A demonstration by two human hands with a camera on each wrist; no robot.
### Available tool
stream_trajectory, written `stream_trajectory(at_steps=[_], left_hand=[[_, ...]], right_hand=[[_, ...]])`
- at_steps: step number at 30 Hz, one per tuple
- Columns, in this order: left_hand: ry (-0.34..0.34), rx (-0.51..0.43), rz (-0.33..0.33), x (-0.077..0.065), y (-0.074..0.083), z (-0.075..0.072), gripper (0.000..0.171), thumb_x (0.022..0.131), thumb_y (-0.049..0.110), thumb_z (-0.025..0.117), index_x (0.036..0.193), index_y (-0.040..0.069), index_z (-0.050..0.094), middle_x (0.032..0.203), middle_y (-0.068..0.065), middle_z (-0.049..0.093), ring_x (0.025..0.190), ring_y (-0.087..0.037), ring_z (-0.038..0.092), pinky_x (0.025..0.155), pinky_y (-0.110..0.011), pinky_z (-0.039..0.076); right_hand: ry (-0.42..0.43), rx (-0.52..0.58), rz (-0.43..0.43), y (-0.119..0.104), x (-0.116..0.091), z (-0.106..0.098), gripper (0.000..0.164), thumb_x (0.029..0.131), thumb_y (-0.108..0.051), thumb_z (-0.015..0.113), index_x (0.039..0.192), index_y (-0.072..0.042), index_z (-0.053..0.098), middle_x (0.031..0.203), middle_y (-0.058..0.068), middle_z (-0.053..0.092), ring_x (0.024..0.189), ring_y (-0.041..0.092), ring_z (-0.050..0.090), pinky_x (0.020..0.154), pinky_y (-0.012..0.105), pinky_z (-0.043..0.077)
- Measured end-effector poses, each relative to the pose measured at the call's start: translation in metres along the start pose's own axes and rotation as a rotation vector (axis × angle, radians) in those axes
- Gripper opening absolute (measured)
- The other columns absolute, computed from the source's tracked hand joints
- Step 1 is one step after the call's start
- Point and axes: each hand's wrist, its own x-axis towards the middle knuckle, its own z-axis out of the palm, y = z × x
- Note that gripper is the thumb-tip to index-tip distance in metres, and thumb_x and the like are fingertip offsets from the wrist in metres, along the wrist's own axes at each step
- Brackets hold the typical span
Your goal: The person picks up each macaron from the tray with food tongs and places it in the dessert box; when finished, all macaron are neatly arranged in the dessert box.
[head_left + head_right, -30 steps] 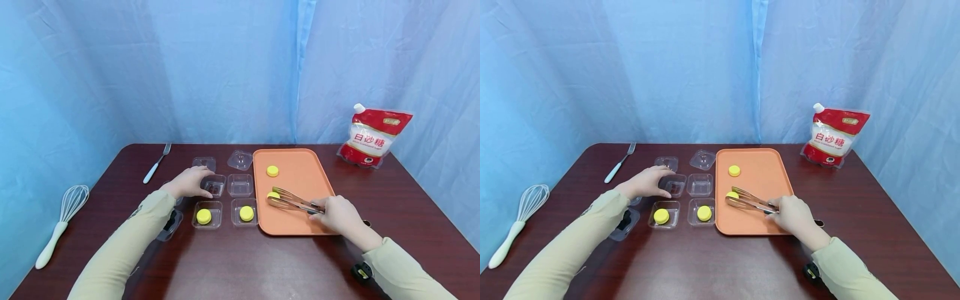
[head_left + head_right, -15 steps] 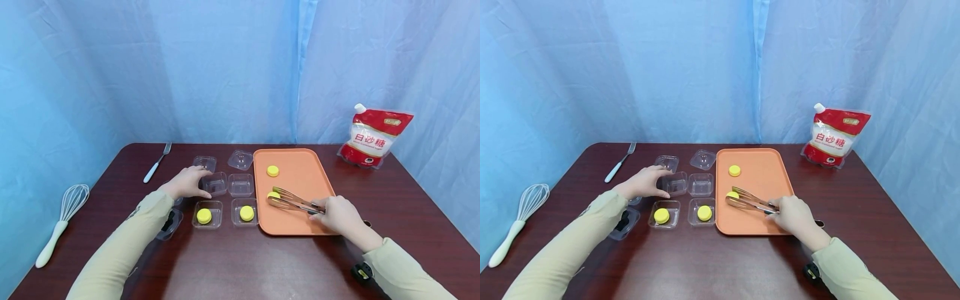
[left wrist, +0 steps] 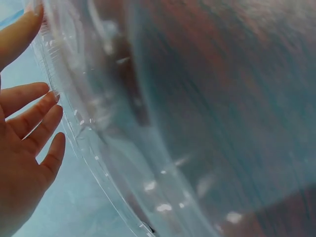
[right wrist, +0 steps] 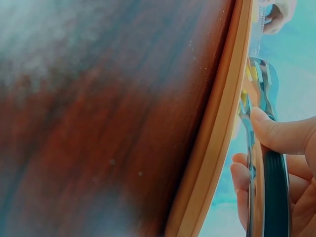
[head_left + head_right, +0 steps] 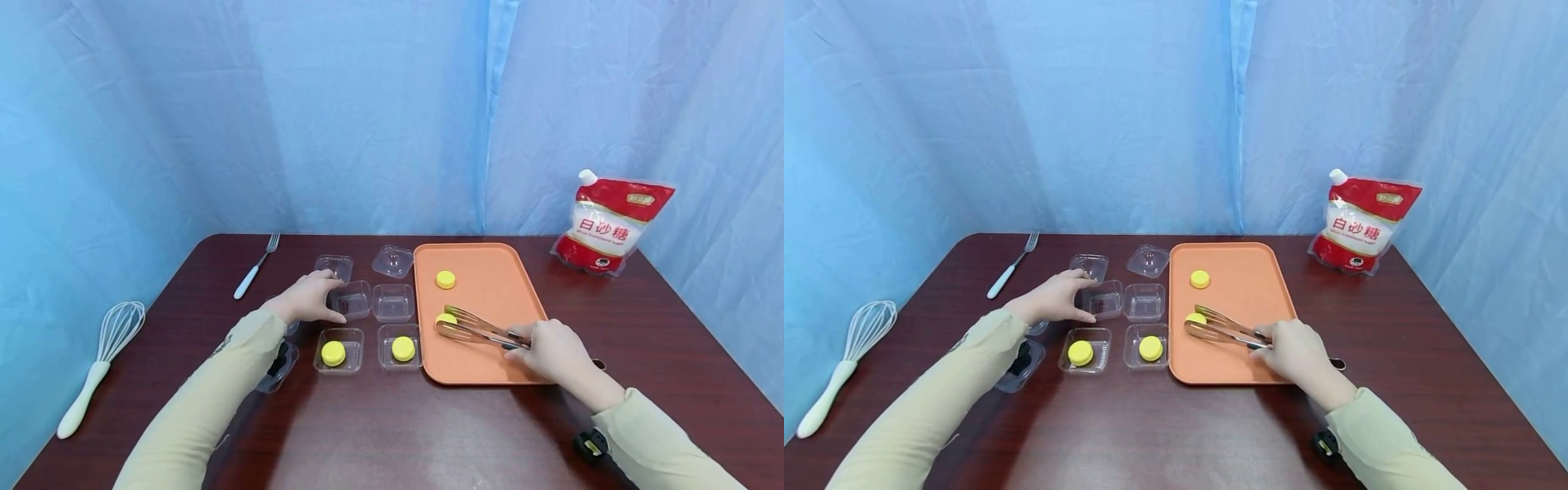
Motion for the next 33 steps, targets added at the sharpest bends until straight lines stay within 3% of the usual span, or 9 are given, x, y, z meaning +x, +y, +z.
stream_trajectory(at_steps=[8,14,21,33], left_hand=[[-0.024,-0.058,-0.021,0.003,0.003,-0.002,0.075,0.075,0.035,0.080,0.136,0.003,0.050,0.122,-0.015,0.051,0.102,-0.025,0.053,0.091,-0.041,0.048],[-0.025,-0.043,-0.015,0.003,0.005,-0.003,0.074,0.075,0.035,0.080,0.136,0.004,0.051,0.117,-0.014,0.052,0.091,-0.021,0.052,0.083,-0.038,0.049],[-0.046,-0.065,-0.029,0.002,0.006,-0.002,0.075,0.075,0.033,0.080,0.138,0.005,0.049,0.114,-0.013,0.051,0.082,-0.020,0.048,0.074,-0.032,0.046],[-0.037,-0.074,-0.020,0.004,0.004,-0.001,0.074,0.075,0.031,0.080,0.137,0.005,0.050,0.114,-0.014,0.051,0.082,-0.020,0.049,0.075,-0.033,0.047]], right_hand=[[0.058,-0.010,-0.011,-0.001,0.001,-0.003,0.031,0.072,-0.023,0.081,0.100,-0.013,0.075,0.056,-0.009,0.060,0.055,0.014,0.053,0.048,0.031,0.039],[0.071,-0.023,-0.012,-0.001,0.002,-0.004,0.033,0.071,-0.024,0.081,0.102,-0.012,0.075,0.062,-0.004,0.066,0.058,0.020,0.059,0.048,0.035,0.042],[0.073,-0.020,-0.011,-0.001,0.005,-0.003,0.034,0.072,-0.025,0.081,0.103,-0.012,0.075,0.064,-0.003,0.068,0.057,0.018,0.058,0.048,0.034,0.042],[0.145,-0.015,-0.073,-0.008,0.013,-0.003,0.035,0.071,-0.027,0.082,0.102,-0.012,0.075,0.057,-0.002,0.064,0.053,0.020,0.057,0.045,0.034,0.039]])
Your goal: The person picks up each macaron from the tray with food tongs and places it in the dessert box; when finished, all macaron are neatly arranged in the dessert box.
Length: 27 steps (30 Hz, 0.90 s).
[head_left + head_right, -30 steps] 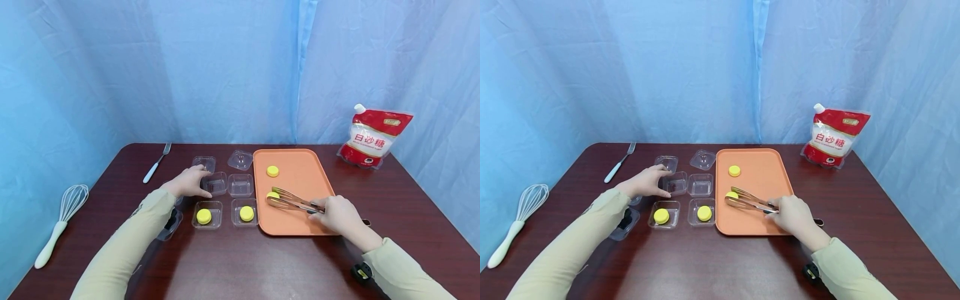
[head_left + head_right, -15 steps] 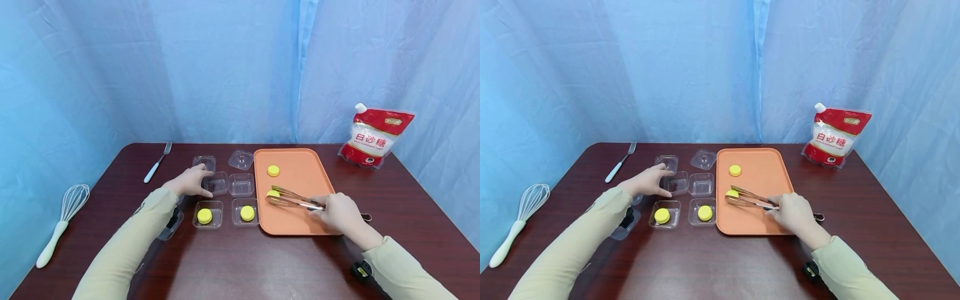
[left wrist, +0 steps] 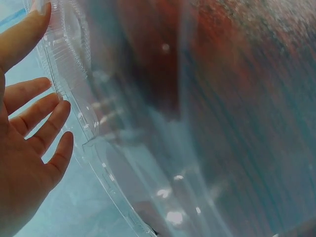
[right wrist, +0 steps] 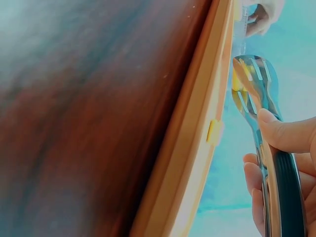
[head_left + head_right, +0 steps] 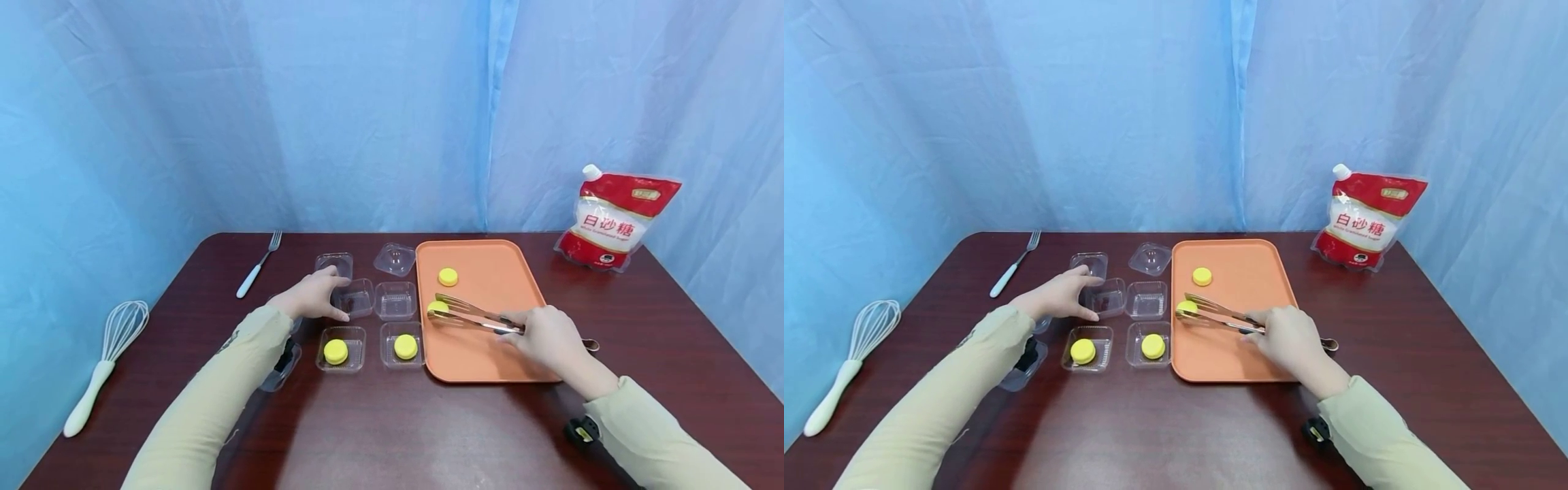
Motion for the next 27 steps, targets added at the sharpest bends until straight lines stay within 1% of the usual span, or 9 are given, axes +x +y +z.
stream_trajectory(at_steps=[3,6,9,10,14,17,20,22,27], left_hand=[[-0.002,0.004,0.007,0.000,0.000,-0.001,0.074,0.075,0.031,0.080,0.136,0.004,0.050,0.113,-0.014,0.051,0.081,-0.020,0.048,0.074,-0.033,0.046],[-0.004,0.005,0.009,0.000,0.001,-0.001,0.074,0.075,0.031,0.080,0.136,0.003,0.050,0.113,-0.014,0.051,0.081,-0.020,0.049,0.075,-0.033,0.048],[-0.006,0.000,-0.006,0.000,0.001,-0.001,0.074,0.075,0.031,0.081,0.137,0.005,0.050,0.114,-0.014,0.051,0.082,-0.020,0.049,0.077,-0.033,0.049],[-0.005,-0.002,-0.007,0.000,0.001,-0.001,0.074,0.075,0.031,0.081,0.137,0.005,0.050,0.114,-0.014,0.052,0.082,-0.020,0.049,0.077,-0.033,0.049],[-0.005,-0.005,-0.004,0.000,0.001,0.000,0.074,0.075,0.030,0.081,0.137,0.004,0.050,0.112,-0.013,0.051,0.082,-0.019,0.048,0.074,-0.032,0.047],[-0.002,-0.002,0.009,0.000,0.000,0.000,0.074,0.075,0.030,0.081,0.136,0.003,0.050,0.112,-0.014,0.051,0.081,-0.019,0.048,0.073,-0.032,0.045],[0.002,0.006,0.018,0.001,0.000,0.000,0.074,0.075,0.031,0.081,0.136,0.003,0.050,0.112,-0.014,0.051,0.082,-0.020,0.049,0.074,-0.032,0.045],[0.004,0.009,0.018,0.001,-0.001,0.000,0.074,0.074,0.031,0.081,0.136,0.004,0.051,0.112,-0.013,0.051,0.083,-0.019,0.049,0.075,-0.032,0.046],[0.000,0.006,0.021,0.003,-0.003,0.001,0.074,0.074,0.031,0.081,0.135,0.003,0.051,0.107,-0.013,0.051,0.079,-0.019,0.046,0.070,-0.031,0.042]], right_hand=[[0.011,0.012,-0.010,-0.003,0.003,0.000,0.035,0.071,-0.026,0.082,0.102,-0.012,0.075,0.055,-0.002,0.063,0.052,0.018,0.055,0.045,0.032,0.038],[0.017,0.028,-0.013,-0.007,0.005,0.001,0.033,0.071,-0.024,0.082,0.101,-0.011,0.076,0.050,-0.006,0.057,0.049,0.013,0.048,0.044,0.030,0.034],[0.017,0.040,-0.013,-0.010,0.008,0.002,0.031,0.072,-0.023,0.081,0.100,-0.011,0.076,0.047,-0.007,0.052,0.047,0.011,0.042,0.044,0.029,0.032],[0.018,0.044,-0.017,-0.011,0.010,0.003,0.031,0.073,-0.024,0.081,0.101,-0.011,0.076,0.047,-0.007,0.052,0.047,0.011,0.042,0.044,0.028,0.031],[0.027,0.059,-0.040,-0.016,0.015,0.006,0.034,0.073,-0.024,0.081,0.104,-0.011,0.075,0.056,-0.003,0.063,0.048,0.009,0.043,0.046,0.026,0.032],[0.038,0.077,-0.068,-0.021,0.020,0.008,0.032,0.072,-0.023,0.082,0.102,-0.011,0.075,0.062,0.000,0.067,0.048,0.008,0.043,0.046,0.025,0.031],[0.046,0.084,-0.093,-0.027,0.024,0.011,0.032,0.072,-0.023,0.082,0.101,-0.011,0.076,0.062,0.001,0.067,0.048,0.008,0.043,0.045,0.025,0.032],[0.058,0.077,-0.109,-0.031,0.028,0.012,0.033,0.072,-0.024,0.082,0.101,-0.010,0.075,0.064,0.004,0.068,0.048,0.009,0.047,0.045,0.026,0.034],[0.085,0.048,-0.141,-0.042,0.036,0.017,0.035,0.072,-0.026,0.083,0.103,-0.012,0.075,0.066,0.007,0.070,0.049,0.012,0.053,0.046,0.030,0.039]])
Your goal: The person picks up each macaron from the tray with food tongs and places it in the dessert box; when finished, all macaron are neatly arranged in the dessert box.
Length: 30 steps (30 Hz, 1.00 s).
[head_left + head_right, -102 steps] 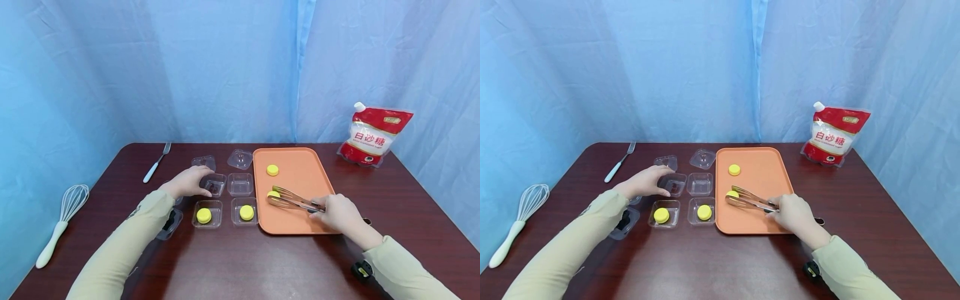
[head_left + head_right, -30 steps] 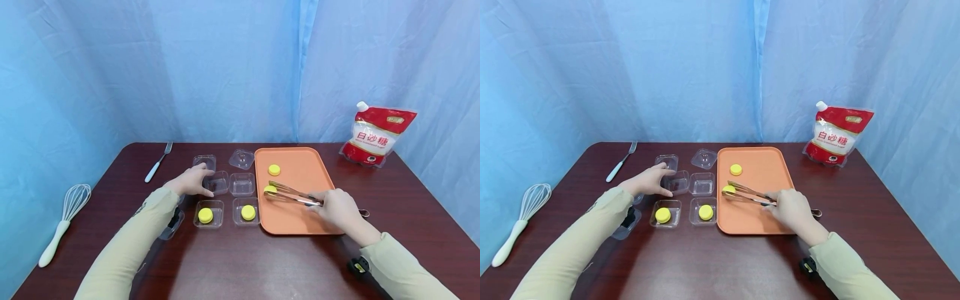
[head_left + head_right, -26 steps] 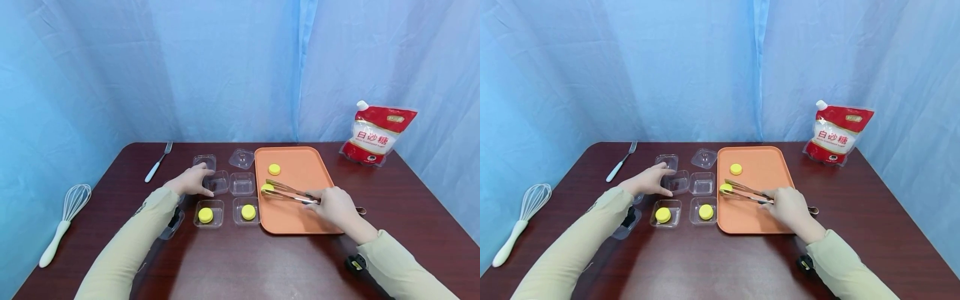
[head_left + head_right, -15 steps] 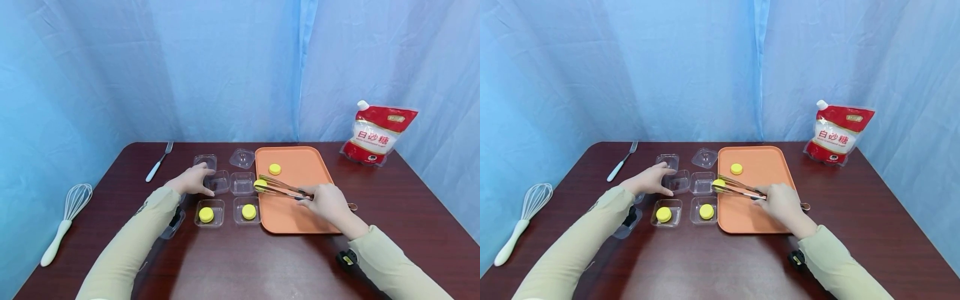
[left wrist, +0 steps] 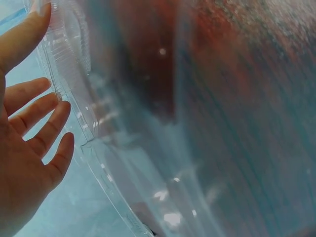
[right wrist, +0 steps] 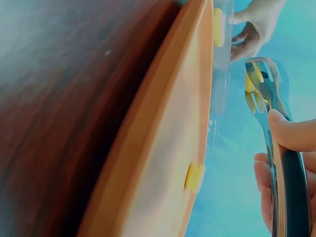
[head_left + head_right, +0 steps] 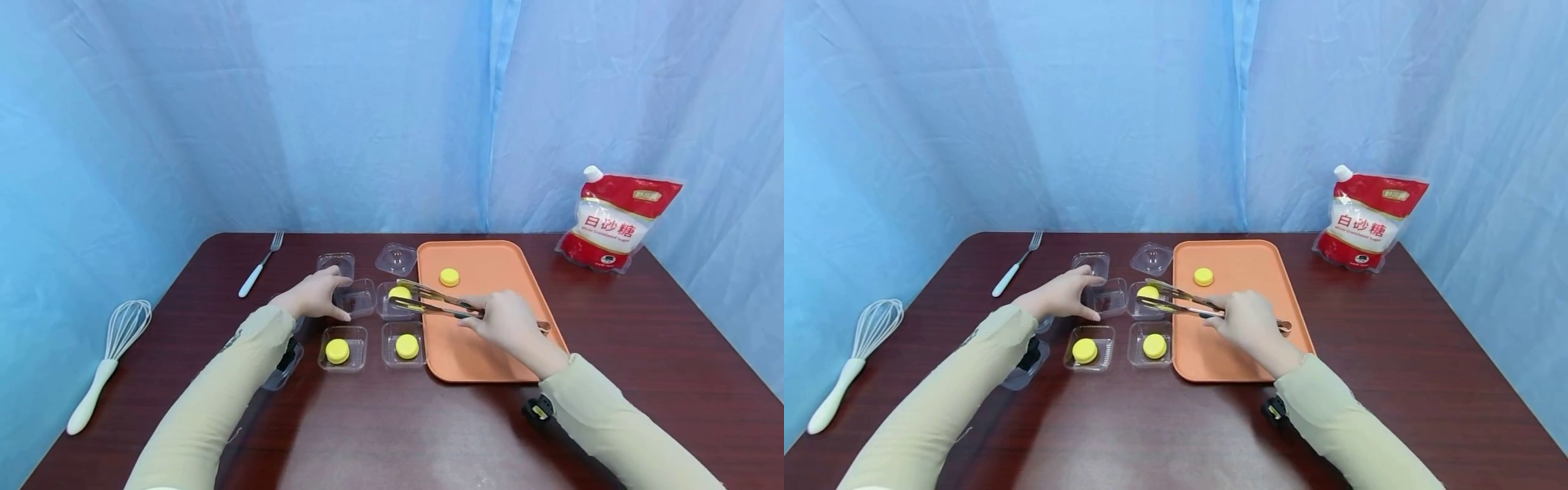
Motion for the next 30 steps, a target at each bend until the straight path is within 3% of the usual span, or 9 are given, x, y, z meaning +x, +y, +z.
stream_trajectory(at_steps=[7,19,25,30], left_hand=[[-0.017,-0.013,-0.042,0.003,0.000,0.002,0.075,0.074,0.033,0.081,0.137,0.006,0.051,0.112,-0.011,0.051,0.086,-0.019,0.049,0.078,-0.033,0.046],[-0.006,-0.005,-0.036,-0.001,0.000,0.002,0.075,0.075,0.034,0.080,0.137,0.005,0.049,0.116,-0.013,0.051,0.089,-0.021,0.050,0.080,-0.037,0.048],[-0.010,-0.005,-0.049,-0.001,0.001,0.002,0.075,0.074,0.033,0.081,0.137,0.006,0.050,0.116,-0.013,0.051,0.092,-0.022,0.051,0.085,-0.038,0.049],[-0.009,-0.005,-0.055,0.001,0.001,0.003,0.076,0.074,0.033,0.081,0.137,0.006,0.050,0.118,-0.013,0.051,0.095,-0.022,0.052,0.091,-0.040,0.049]], right_hand=[[0.008,-0.010,-0.042,-0.011,0.008,0.011,0.037,0.072,-0.028,0.082,0.105,-0.014,0.074,0.057,0.001,0.064,0.043,0.009,0.046,0.042,0.028,0.035],[-0.018,-0.048,-0.057,-0.026,0.028,0.018,0.032,0.076,-0.023,0.078,0.107,-0.020,0.073,0.059,-0.004,0.065,0.044,0.010,0.046,0.041,0.028,0.035],[-0.031,-0.047,-0.080,-0.031,0.035,0.023,0.037,0.076,-0.025,0.079,0.111,-0.017,0.072,0.054,-0.005,0.061,0.042,0.007,0.043,0.040,0.027,0.033],[-0.026,-0.047,-0.113,-0.033,0.038,0.030,0.038,0.075,-0.025,0.079,0.110,-0.013,0.072,0.066,0.001,0.069,0.041,0.005,0.044,0.038,0.026,0.033]])
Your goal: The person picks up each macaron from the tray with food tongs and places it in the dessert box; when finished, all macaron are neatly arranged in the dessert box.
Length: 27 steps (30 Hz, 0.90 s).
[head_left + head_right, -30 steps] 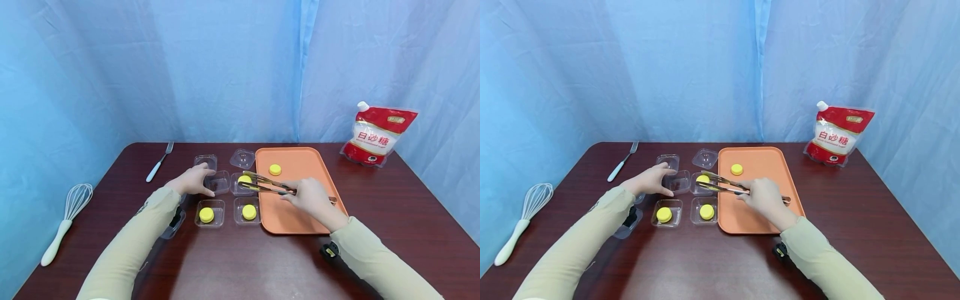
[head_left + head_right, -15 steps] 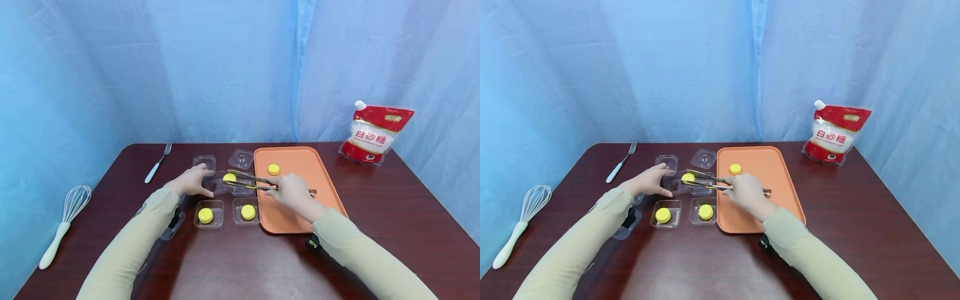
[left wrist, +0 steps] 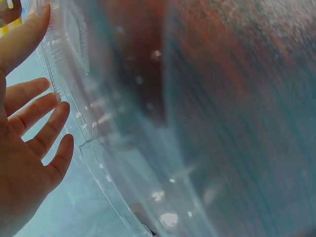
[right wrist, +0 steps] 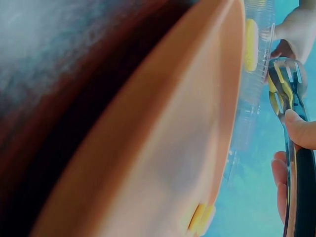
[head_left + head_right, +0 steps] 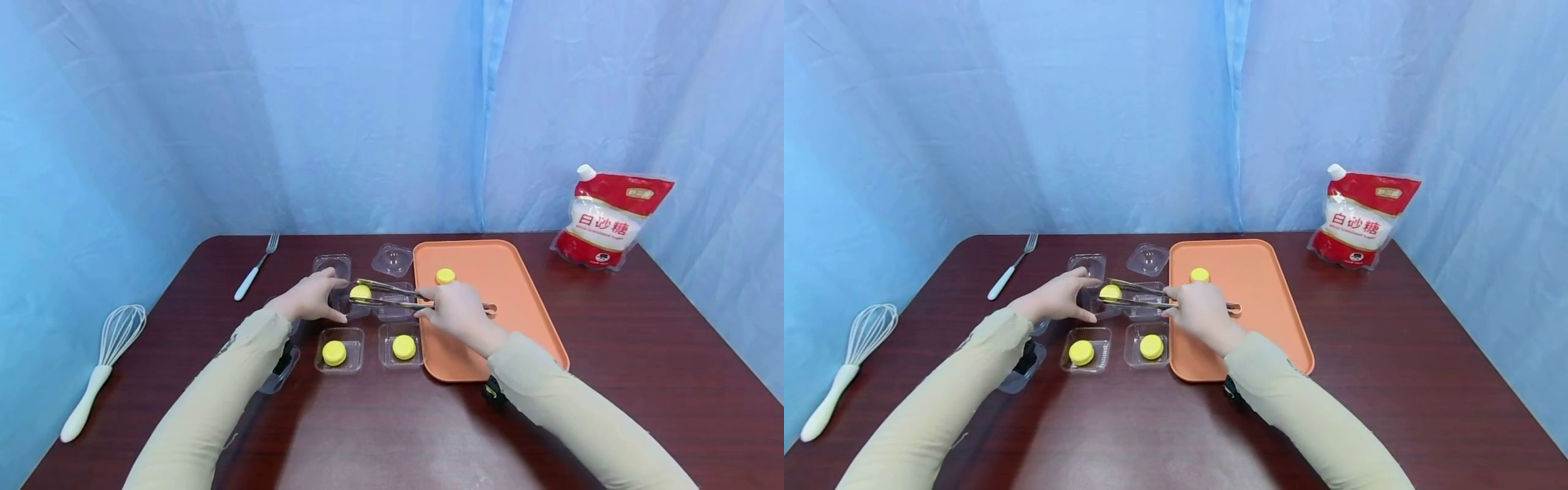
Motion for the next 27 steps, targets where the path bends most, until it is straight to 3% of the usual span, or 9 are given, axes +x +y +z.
stream_trajectory(at_steps=[5,12,19,21,27], left_hand=[[0.003,0.002,-0.004,0.000,-0.001,0.001,0.076,0.073,0.033,0.082,0.137,0.006,0.050,0.118,-0.012,0.052,0.094,-0.022,0.052,0.090,-0.040,0.050],[0.001,-0.004,-0.001,0.000,0.000,0.001,0.076,0.073,0.034,0.082,0.137,0.006,0.050,0.115,-0.012,0.052,0.091,-0.021,0.052,0.086,-0.038,0.050],[-0.002,-0.009,0.011,0.000,0.001,-0.002,0.075,0.074,0.033,0.081,0.136,0.005,0.050,0.115,-0.012,0.052,0.091,-0.021,0.052,0.085,-0.038,0.050],[-0.003,-0.009,0.015,0.000,0.001,-0.002,0.076,0.074,0.033,0.081,0.137,0.005,0.050,0.116,-0.013,0.051,0.092,-0.022,0.052,0.086,-0.039,0.050],[-0.009,-0.005,0.008,-0.001,0.000,-0.001,0.077,0.074,0.034,0.081,0.137,0.004,0.049,0.121,-0.014,0.051,0.100,-0.024,0.053,0.093,-0.042,0.049]], right_hand=[[-0.064,0.017,0.040,-0.004,0.005,0.003,0.037,0.079,-0.020,0.076,0.115,-0.011,0.070,0.082,0.006,0.073,0.040,0.007,0.042,0.037,0.023,0.026],[-0.118,0.016,0.078,-0.009,0.010,0.004,0.036,0.083,-0.012,0.069,0.119,-0.011,0.068,0.082,0.008,0.072,0.038,0.009,0.029,0.039,0.022,0.016],[-0.141,0.046,0.103,-0.013,0.013,0.005,0.037,0.085,-0.011,0.067,0.121,-0.011,0.066,0.076,0.003,0.072,0.037,0.009,0.022,0.038,0.021,0.014],[-0.148,0.059,0.113,-0.014,0.014,0.006,0.037,0.084,-0.010,0.067,0.122,-0.010,0.066,0.078,0.002,0.073,0.036,0.008,0.025,0.038,0.020,0.014],[-0.165,0.076,0.118,-0.018,0.015,0.005,0.039,0.084,-0.015,0.070,0.122,-0.009,0.066,0.059,0.000,0.065,0.034,0.009,0.035,0.037,0.020,0.016]])
